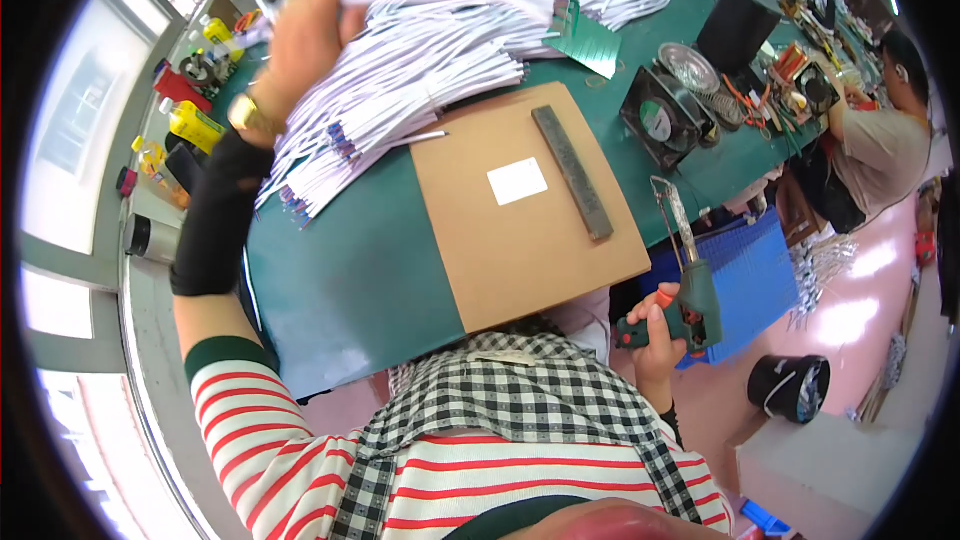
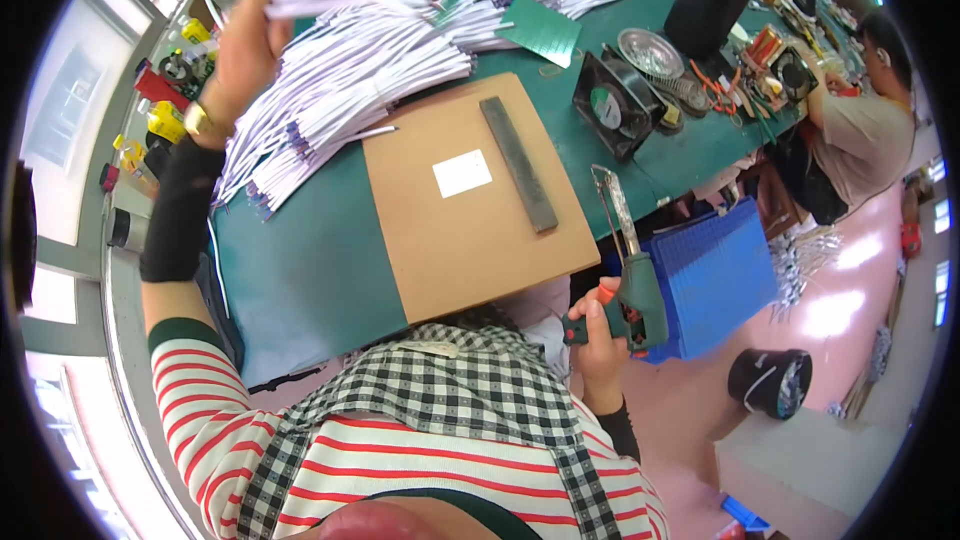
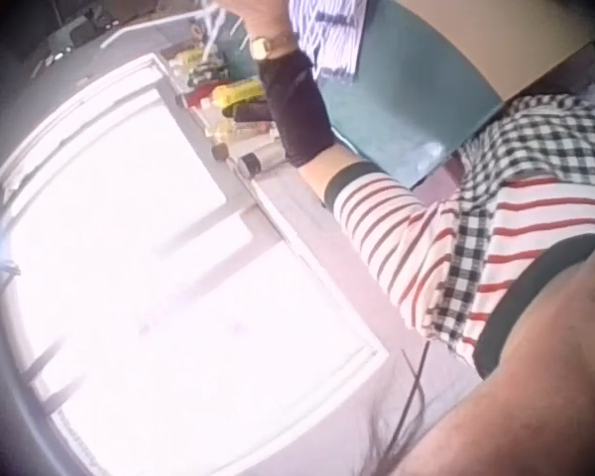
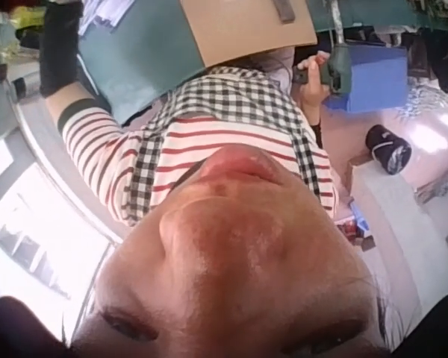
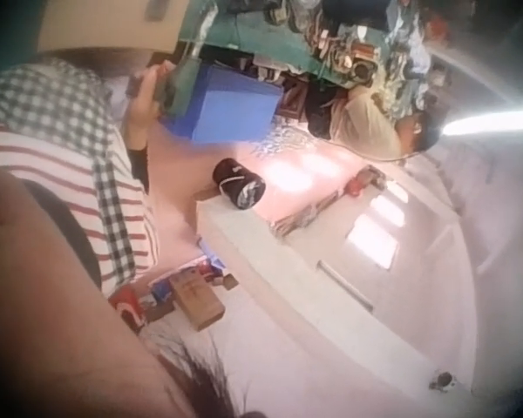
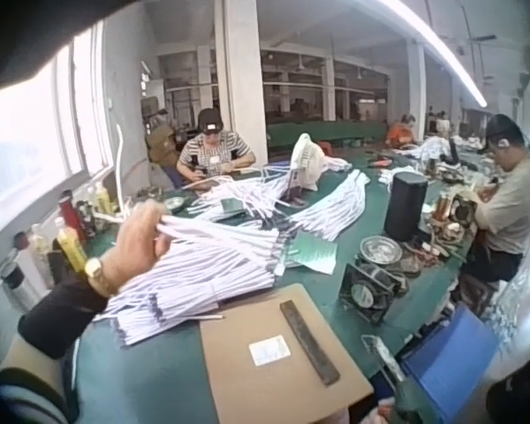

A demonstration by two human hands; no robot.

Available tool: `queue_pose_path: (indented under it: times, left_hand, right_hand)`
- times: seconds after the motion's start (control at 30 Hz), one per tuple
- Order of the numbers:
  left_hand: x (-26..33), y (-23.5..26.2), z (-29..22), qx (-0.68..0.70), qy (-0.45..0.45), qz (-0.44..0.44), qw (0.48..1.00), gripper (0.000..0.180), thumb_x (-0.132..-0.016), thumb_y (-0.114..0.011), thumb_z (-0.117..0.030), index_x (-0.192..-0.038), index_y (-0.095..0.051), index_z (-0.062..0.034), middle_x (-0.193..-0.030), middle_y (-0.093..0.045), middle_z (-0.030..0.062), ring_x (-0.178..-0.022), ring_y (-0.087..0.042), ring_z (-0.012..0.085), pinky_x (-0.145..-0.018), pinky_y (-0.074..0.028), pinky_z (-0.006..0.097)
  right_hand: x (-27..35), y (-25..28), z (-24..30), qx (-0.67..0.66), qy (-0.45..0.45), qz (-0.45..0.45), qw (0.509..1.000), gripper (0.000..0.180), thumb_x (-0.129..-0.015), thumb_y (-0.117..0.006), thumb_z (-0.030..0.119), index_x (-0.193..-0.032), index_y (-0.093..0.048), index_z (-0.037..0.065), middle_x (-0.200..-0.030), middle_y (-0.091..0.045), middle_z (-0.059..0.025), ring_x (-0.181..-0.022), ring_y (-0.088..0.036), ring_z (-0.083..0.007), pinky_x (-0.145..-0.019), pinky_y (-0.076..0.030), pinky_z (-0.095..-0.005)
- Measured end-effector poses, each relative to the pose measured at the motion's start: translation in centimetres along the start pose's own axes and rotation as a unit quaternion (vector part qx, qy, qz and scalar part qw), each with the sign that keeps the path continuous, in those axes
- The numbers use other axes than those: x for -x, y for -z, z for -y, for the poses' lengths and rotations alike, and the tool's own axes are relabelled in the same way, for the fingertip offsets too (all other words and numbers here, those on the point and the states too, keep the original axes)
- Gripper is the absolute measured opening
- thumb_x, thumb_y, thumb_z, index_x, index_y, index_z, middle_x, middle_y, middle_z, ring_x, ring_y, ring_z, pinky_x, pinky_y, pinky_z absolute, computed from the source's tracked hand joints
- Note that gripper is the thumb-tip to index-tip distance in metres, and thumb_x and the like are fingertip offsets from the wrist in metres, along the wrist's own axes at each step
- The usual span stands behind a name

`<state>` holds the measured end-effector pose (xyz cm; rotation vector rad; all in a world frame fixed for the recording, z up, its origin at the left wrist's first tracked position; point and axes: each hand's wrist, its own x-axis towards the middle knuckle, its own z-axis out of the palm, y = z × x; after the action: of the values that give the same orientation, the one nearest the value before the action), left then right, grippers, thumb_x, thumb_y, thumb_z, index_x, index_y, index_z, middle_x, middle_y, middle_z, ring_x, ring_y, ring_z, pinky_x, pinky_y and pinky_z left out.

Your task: The person assembles LED components by heating connections on a circuit board strip with a soldering tool and organizing wires at a factory workbench.

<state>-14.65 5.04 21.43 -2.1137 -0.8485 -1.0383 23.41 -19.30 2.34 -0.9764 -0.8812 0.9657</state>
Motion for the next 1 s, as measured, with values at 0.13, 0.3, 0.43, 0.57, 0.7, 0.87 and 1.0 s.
queue_pose_path:
  times: [0.13,0.3,0.43,0.57,0.7,0.87,1.0]
  left_hand:
    - [9.1,-1.3,-4.3,0.078,0.026,0.077,0.994,0.024,-0.081,-0.060,-0.012,-0.102,-0.054,-0.0017,-0.086,-0.053,0.0150,-0.075,-0.050,0.0336,-0.070,-0.041,0.040]
    - [13.7,-1.0,-6.8,0.132,0.001,0.195,0.972,0.022,-0.080,-0.060,-0.015,-0.099,-0.055,-0.0049,-0.082,-0.051,0.0121,-0.073,-0.049,0.0304,-0.067,-0.038,0.037]
    - [15.3,-0.3,-8.0,0.172,0.033,0.177,0.968,0.024,-0.081,-0.059,-0.017,-0.103,-0.057,-0.0062,-0.083,-0.053,0.0096,-0.075,-0.050,0.0279,-0.070,-0.038,0.037]
    - [16.6,-0.1,-10.4,0.159,0.078,0.346,0.921,0.038,-0.084,-0.058,-0.025,-0.118,-0.056,-0.0087,-0.108,-0.052,0.0119,-0.092,-0.049,0.0295,-0.084,-0.039,0.038]
    - [15.1,0.4,-13.0,0.152,0.058,0.387,0.908,0.053,-0.071,-0.053,-0.002,-0.123,-0.054,-0.0109,-0.123,-0.046,0.0130,-0.113,-0.043,0.0320,-0.101,-0.028,0.047]
    - [13.4,-0.4,-15.7,0.220,0.085,0.348,0.908,0.057,-0.062,-0.049,0.007,-0.117,-0.055,-0.0070,-0.120,-0.048,0.0132,-0.111,-0.046,0.0340,-0.098,-0.032,0.047]
    - [11.8,-1.7,-18.2,0.362,0.118,0.347,0.857,0.047,-0.061,-0.044,0.012,-0.104,-0.058,-0.0016,-0.106,-0.055,0.0144,-0.099,-0.053,0.0336,-0.084,-0.044,0.039]
  right_hand:
    - [-0.1,0.5,0.0,0.011,0.013,0.029,0.999,0.029,-0.090,-0.049,0.007,-0.117,-0.041,0.001,-0.081,-0.049,-0.0072,-0.071,-0.050,-0.0138,-0.066,-0.046,-0.0296]
    - [-0.8,0.5,-0.4,-0.003,-0.011,0.025,1.000,0.031,-0.088,-0.051,0.007,-0.117,-0.042,0.002,-0.082,-0.048,-0.0075,-0.072,-0.050,-0.0143,-0.067,-0.046,-0.0296]
    - [-0.8,0.0,-0.9,0.008,-0.014,0.034,0.999,0.030,-0.087,-0.051,0.005,-0.116,-0.043,0.001,-0.079,-0.050,-0.0077,-0.070,-0.050,-0.0143,-0.066,-0.046,-0.0297]
    - [-0.1,0.2,-1.2,0.027,-0.048,0.031,0.998,0.032,-0.086,-0.052,0.006,-0.116,-0.043,0.000,-0.080,-0.050,-0.0084,-0.070,-0.049,-0.0157,-0.067,-0.045,-0.0297]
    - [0.5,0.1,-1.3,0.027,-0.046,0.039,0.998,0.032,-0.085,-0.053,0.007,-0.115,-0.043,0.000,-0.079,-0.051,-0.0085,-0.070,-0.050,-0.0165,-0.068,-0.045,-0.0300]
    - [0.7,0.3,-1.3,0.033,-0.052,0.053,0.997,0.033,-0.085,-0.052,0.007,-0.116,-0.043,0.001,-0.080,-0.051,-0.0090,-0.071,-0.051,-0.0168,-0.068,-0.045,-0.0308]
    - [1.2,0.0,-1.2,0.024,-0.052,0.065,0.996,0.032,-0.086,-0.052,0.003,-0.117,-0.044,0.000,-0.079,-0.054,-0.0081,-0.071,-0.053,-0.0147,-0.066,-0.046,-0.0300]
